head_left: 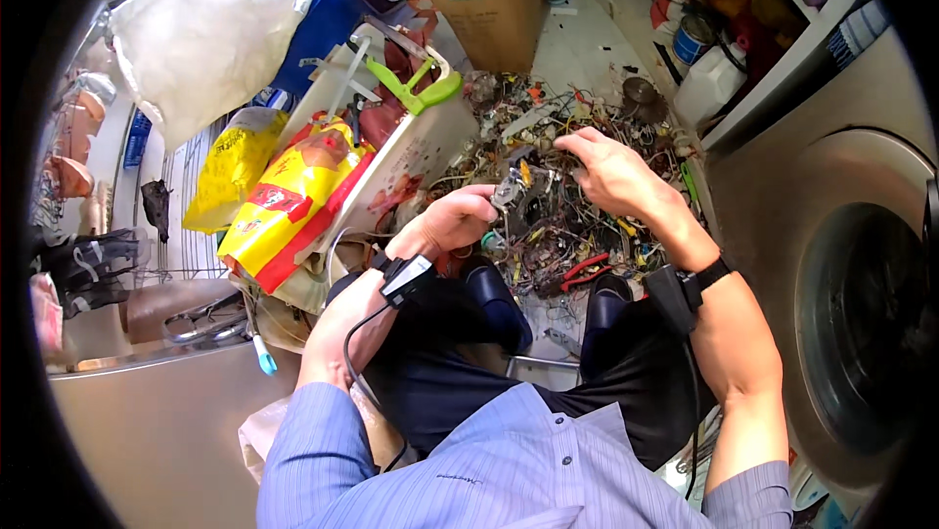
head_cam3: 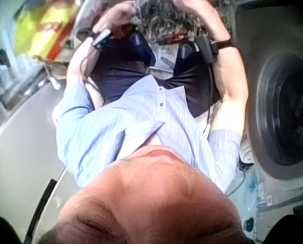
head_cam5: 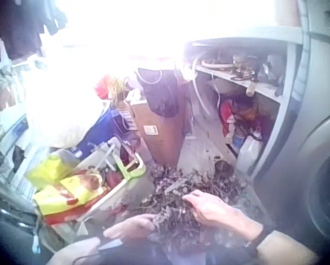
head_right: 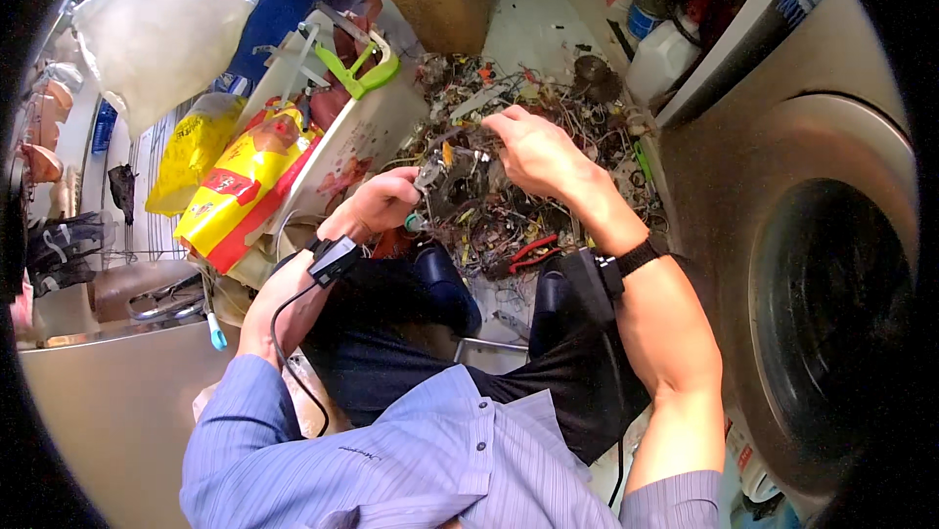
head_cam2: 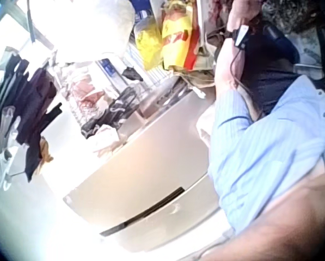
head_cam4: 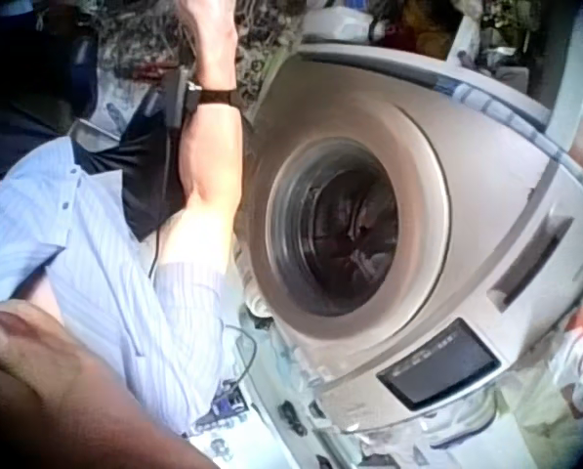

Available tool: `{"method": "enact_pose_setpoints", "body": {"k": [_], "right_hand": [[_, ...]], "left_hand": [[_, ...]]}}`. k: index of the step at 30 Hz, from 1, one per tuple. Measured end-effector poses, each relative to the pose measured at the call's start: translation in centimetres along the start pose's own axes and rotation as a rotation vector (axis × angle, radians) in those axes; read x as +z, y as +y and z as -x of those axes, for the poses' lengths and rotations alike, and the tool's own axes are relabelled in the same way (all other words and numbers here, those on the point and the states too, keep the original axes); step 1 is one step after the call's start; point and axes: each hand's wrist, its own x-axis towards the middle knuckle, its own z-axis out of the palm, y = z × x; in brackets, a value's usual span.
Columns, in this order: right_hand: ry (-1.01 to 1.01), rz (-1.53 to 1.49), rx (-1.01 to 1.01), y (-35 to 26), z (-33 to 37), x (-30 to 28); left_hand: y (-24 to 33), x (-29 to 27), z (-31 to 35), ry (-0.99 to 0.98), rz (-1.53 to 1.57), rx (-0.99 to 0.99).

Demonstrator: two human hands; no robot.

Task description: Disassembling a small electronic motor component over a pile of tangled wires.

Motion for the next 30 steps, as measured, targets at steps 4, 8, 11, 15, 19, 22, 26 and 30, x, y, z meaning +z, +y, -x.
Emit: {"method": "enact_pose_setpoints", "body": {"k": [4,8,11,15,19,22,26,30], "right_hand": [[-0.041,-0.115,-0.061,-0.5,-2.1,0.3],[-0.449,-0.357,0.068,-2.8,-4.2,-1.0],[-0.386,-0.613,0.25,-2.3,-4.6,-0.8],[-0.13,-0.631,0.364,-0.5,-5.0,-1.1],[-0.063,-1.025,0.539,0.1,-5.6,-1.8],[-0.074,-1.029,0.594,-1.5,-6.0,-2.6],[-0.004,-0.984,0.457,-2.1,-6.3,-2.5],[0.085,-0.952,0.459,-2.4,-6.2,-2.5]], "left_hand": [[2.3,3.0,1.3,0.009,-0.185,-0.075],[2.6,4.7,2.4,0.009,-0.176,-0.052],[2.3,4.0,2.5,-0.015,-0.069,-0.045],[2.4,2.8,2.6,-0.029,0.128,-0.013],[2.1,1.2,2.5,0.053,0.277,0.056],[2.4,1.3,2.4,0.129,0.307,0.096],[2.6,1.3,1.8,0.227,0.376,0.136],[3.2,2.0,1.8,0.256,0.539,0.165]]}}
